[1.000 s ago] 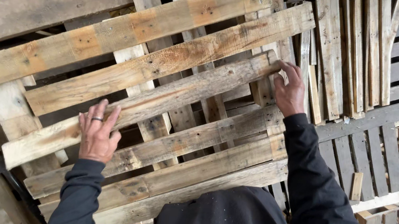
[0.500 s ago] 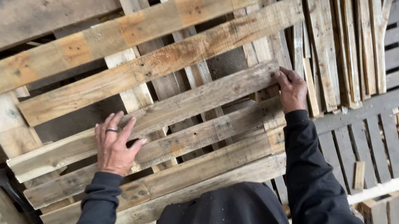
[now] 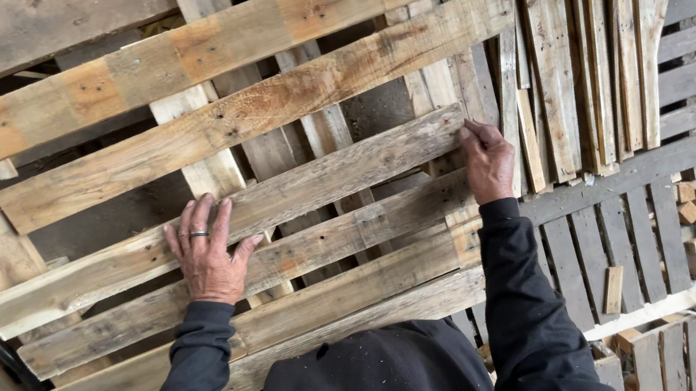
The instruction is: The person repairs wooden pallets, taking nails from a wooden box and hammering nails into loose pallet boards to fasten them. They reposition and align boards on the pallet deck between hammering and press the boards into place by hand.
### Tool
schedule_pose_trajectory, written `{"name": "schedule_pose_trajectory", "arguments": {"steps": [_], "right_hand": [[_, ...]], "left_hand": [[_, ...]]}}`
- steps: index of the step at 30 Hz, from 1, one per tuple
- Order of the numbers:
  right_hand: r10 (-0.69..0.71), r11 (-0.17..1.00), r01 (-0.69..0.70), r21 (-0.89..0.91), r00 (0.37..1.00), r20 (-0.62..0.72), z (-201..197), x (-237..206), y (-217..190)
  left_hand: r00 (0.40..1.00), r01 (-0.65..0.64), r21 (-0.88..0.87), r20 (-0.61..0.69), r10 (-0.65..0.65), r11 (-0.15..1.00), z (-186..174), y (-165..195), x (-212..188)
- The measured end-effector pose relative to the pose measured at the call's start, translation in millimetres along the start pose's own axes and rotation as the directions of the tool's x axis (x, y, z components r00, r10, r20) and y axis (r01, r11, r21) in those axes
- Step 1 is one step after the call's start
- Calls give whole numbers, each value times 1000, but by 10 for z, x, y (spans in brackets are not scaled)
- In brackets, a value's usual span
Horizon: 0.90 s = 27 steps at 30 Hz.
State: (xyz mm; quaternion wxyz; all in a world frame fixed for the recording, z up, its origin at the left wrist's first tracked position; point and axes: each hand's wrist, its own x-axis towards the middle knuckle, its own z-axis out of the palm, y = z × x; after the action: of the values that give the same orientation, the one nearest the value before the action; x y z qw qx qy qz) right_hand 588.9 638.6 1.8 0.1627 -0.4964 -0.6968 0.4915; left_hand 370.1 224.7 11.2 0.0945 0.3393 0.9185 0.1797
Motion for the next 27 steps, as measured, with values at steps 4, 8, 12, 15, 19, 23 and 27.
{"name": "schedule_pose_trajectory", "arguments": {"steps": [4, 8, 12, 15, 19, 23, 27], "right_hand": [[71, 995, -75, 67, 996, 55, -89, 114, -41], [99, 991, -96, 93, 995, -23, -189, 685, -286], [-4, 956, 24, 293, 998, -68, -108, 1375, -522], [30, 948, 2, 317, 995, -96, 6, 1601, -645], [136, 945, -104, 311, 987, -82, 70, 1559, -686], [93, 976, -79, 202, 994, -59, 142, 1345, -721], [-18, 990, 14, 139, 1000, 24, 305, 1164, -699]], "left_hand": [[1000, -2, -56, 13, 3, 998, -94, -40, 162], [993, -11, 0, -119, 11, 1000, -195, -160, 684], [994, -34, 36, -98, 37, 999, -245, -170, 1241], [996, -88, 106, -6, 89, 991, -245, -145, 1479], [990, -144, 44, 15, 143, 989, -329, -294, 1535], [982, -185, 110, -24, 189, 977, -595, -621, 1384], [996, -79, 58, -39, 81, 995, -723, -779, 1176]]}}
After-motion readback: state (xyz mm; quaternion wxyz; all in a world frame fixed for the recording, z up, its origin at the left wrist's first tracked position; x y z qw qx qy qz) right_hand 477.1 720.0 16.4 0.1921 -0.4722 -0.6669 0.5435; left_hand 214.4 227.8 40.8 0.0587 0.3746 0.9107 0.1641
